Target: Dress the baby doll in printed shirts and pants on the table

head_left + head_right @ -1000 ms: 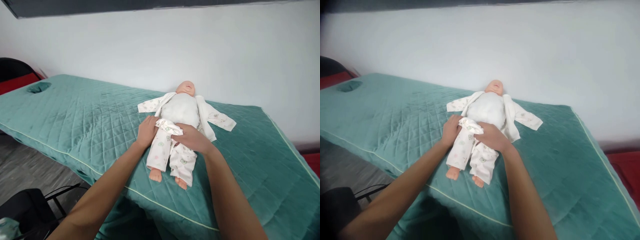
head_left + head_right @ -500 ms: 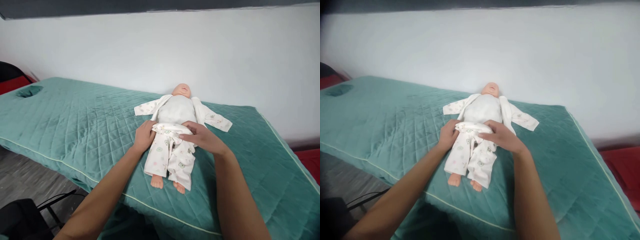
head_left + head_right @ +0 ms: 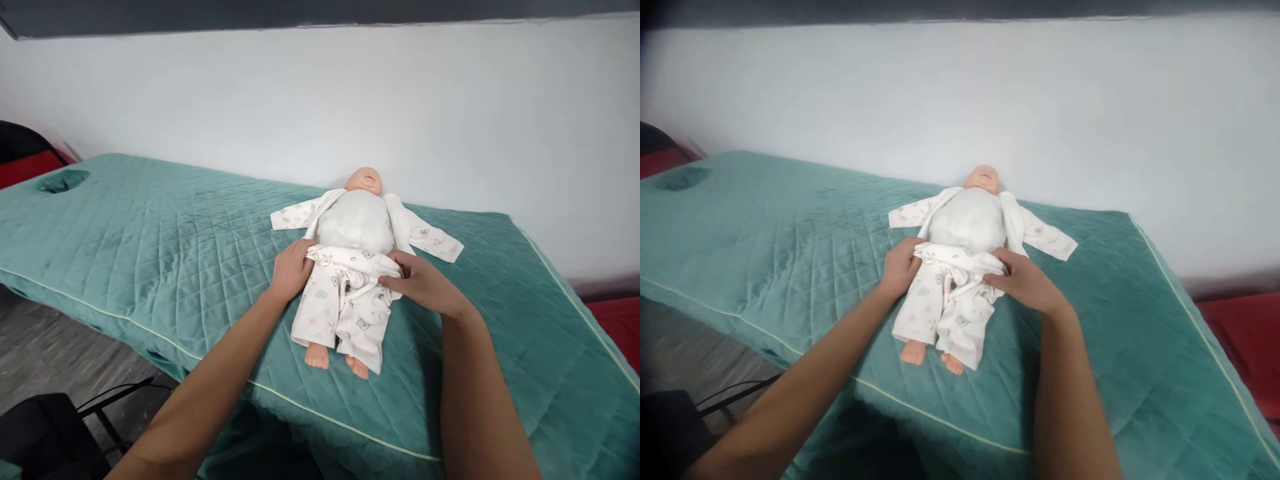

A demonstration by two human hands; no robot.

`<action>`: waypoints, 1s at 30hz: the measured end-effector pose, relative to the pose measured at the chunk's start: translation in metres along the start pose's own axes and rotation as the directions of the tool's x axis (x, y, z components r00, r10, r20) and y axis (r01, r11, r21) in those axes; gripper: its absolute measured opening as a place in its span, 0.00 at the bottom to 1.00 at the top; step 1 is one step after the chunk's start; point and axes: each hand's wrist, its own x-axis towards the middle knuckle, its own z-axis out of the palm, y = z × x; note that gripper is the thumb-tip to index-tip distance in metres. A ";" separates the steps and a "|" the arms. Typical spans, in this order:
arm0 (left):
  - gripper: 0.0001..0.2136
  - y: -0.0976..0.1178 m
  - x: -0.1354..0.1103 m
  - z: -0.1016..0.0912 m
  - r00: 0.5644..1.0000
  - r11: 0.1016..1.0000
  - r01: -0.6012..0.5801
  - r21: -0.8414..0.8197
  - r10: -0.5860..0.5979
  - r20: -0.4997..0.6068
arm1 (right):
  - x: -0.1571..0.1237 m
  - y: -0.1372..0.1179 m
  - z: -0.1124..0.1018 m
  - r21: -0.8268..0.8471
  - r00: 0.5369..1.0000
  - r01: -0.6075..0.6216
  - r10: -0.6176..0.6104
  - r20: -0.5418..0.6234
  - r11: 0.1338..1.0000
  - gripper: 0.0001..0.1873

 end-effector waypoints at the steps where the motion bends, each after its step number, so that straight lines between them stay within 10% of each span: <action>1: 0.14 0.000 0.000 0.000 1.000 1.000 0.014 0.003 -0.014 0.007 | 0.002 0.002 0.002 0.006 0.999 0.019 -0.019 -0.037 1.000 0.12; 13: 0.15 0.004 0.000 -0.001 0.995 0.996 0.091 0.025 -0.092 0.045 | 0.017 0.009 0.018 -0.075 0.872 -0.008 -0.029 -0.489 0.997 0.10; 24: 0.14 0.004 0.002 -0.003 0.996 0.996 0.081 -0.046 -0.079 0.031 | 0.013 0.006 0.015 0.265 0.967 0.012 0.056 -0.247 0.964 0.19; 30: 0.12 0.006 0.004 -0.005 0.990 0.985 0.138 -0.101 -0.136 0.017 | 0.012 -0.003 0.015 0.243 0.951 0.029 0.048 -0.304 0.970 0.16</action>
